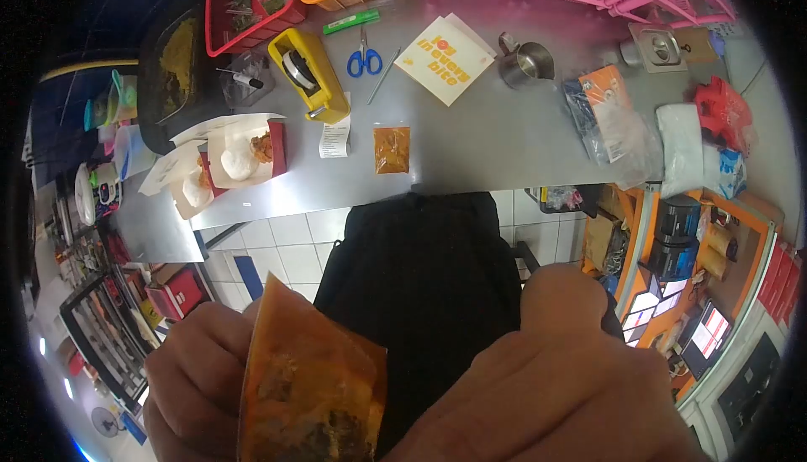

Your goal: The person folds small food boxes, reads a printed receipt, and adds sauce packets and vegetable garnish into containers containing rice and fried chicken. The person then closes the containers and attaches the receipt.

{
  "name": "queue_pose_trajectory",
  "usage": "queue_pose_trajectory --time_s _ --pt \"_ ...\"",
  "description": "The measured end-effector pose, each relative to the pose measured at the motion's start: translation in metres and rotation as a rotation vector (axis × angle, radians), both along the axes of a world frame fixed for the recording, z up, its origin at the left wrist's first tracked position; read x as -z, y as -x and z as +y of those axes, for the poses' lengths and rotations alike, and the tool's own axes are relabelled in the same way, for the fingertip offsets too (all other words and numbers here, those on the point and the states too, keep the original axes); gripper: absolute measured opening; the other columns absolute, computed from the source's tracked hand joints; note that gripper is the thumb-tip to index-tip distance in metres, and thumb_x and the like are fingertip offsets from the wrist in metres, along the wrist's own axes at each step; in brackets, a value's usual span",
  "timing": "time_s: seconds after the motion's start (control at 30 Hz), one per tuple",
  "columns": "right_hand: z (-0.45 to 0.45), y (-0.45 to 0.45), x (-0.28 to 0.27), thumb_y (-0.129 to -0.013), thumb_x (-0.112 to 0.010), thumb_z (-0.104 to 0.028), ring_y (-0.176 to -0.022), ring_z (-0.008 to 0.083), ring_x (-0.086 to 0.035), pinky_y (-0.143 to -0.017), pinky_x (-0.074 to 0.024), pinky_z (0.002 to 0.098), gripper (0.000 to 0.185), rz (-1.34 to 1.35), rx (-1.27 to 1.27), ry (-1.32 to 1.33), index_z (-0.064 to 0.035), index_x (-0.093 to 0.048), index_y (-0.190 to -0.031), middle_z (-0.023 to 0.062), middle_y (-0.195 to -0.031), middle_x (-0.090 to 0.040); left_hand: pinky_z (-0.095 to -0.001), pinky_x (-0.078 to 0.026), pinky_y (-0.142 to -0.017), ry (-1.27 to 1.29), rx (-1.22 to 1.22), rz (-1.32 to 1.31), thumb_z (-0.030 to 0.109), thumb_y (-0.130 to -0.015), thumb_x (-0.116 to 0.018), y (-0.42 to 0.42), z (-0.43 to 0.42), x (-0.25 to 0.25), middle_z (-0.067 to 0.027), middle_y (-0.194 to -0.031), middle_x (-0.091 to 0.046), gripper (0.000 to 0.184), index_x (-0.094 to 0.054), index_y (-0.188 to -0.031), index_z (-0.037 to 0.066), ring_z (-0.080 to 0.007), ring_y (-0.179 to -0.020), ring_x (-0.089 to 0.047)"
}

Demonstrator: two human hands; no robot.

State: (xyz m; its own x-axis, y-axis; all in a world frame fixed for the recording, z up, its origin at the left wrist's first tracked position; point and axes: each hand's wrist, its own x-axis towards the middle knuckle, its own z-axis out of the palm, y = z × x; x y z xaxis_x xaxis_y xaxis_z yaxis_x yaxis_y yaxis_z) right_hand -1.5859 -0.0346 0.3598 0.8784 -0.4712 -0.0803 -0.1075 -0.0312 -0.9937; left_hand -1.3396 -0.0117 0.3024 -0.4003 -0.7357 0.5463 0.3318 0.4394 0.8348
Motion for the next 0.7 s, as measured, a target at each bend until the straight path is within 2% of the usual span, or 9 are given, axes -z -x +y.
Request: queue_pose_trajectory --time_s 0.13,0.23,0.27,0.33,0.43,0.7 --pt "0.007 -0.001 0.014 -0.084 -0.073 -0.007 -0.084 0.015 -0.065 -0.075 -0.0511 0.0319 0.017 -0.175 0.108 -0.032 -0.015 -0.062 -0.094 0.0013 -0.089 -0.068 -0.0229 -0.037 -0.047 -0.004 0.034 -0.07 0.012 -0.099 -0.052 -0.004 -0.001 -0.01 0.002 -0.072 -0.061 0.021 -0.057 -0.079 0.013 -0.0107 -0.061 -0.055" --pt "0.016 -0.007 0.038 -0.084 -0.072 -0.005 -0.083 0.015 -0.066 -0.075 -0.0518 0.0316 0.02 -0.419 0.367 -0.139 -0.0138 -0.059 -0.096 0.0024 -0.089 -0.067 -0.0211 -0.036 -0.048 -0.059 -0.004 -0.113 0.015 -0.102 -0.049 0.01 0.019 0.001 0.0037 -0.07 -0.06 0.022 -0.058 -0.081 0.015 -0.0089 -0.062 -0.054" --pt "0.017 -0.01 0.047 -0.084 -0.072 -0.004 -0.083 0.015 -0.066 -0.074 -0.052 0.0315 0.021 -0.473 0.433 -0.175 -0.0134 -0.059 -0.097 0.0027 -0.089 -0.067 -0.0211 -0.038 -0.053 0.018 -0.086 0.368 0.016 -0.102 -0.051 0.033 0.037 0.029 0.0049 -0.07 -0.061 0.02 -0.061 -0.085 0.016 -0.0085 -0.062 -0.053" --pt "0.014 -0.013 0.064 -0.084 -0.072 -0.003 -0.082 0.015 -0.066 -0.074 -0.0525 0.0312 0.022 -0.541 0.512 -0.222 -0.0126 -0.057 -0.098 0.0035 -0.088 -0.067 -0.0212 -0.041 -0.057 0.098 -0.171 0.846 0.017 -0.101 -0.052 0.035 0.037 0.039 0.0062 -0.069 -0.062 0.017 -0.064 -0.089 0.017 -0.008 -0.062 -0.052" --pt "0.011 -0.015 0.077 -0.085 -0.071 -0.001 -0.081 0.0151 -0.067 -0.073 -0.0532 0.0309 0.025 -0.567 0.527 -0.258 -0.0114 -0.055 -0.1 0.0046 -0.088 -0.067 -0.0267 -0.044 -0.06 0.018 -0.18 0.339 0.022 -0.1 -0.055 0.022 0.022 0.025 -0.0006 -0.078 -0.063 0.014 -0.063 -0.094 0.014 -0.0128 -0.067 -0.055" --pt "-0.002 -0.014 0.092 -0.086 -0.07 0.005 -0.079 0.0152 -0.068 -0.071 -0.0552 0.0301 0.032 -0.609 0.462 -0.297 -0.0082 -0.049 -0.105 0.0075 -0.087 -0.066 -0.0413 -0.052 -0.066 0.01 -0.488 0.14 0.035 -0.097 -0.061 0.033 0.017 0.028 -0.0185 -0.101 -0.068 0.034 -0.062 -0.109 0.003 -0.0257 -0.082 -0.065"
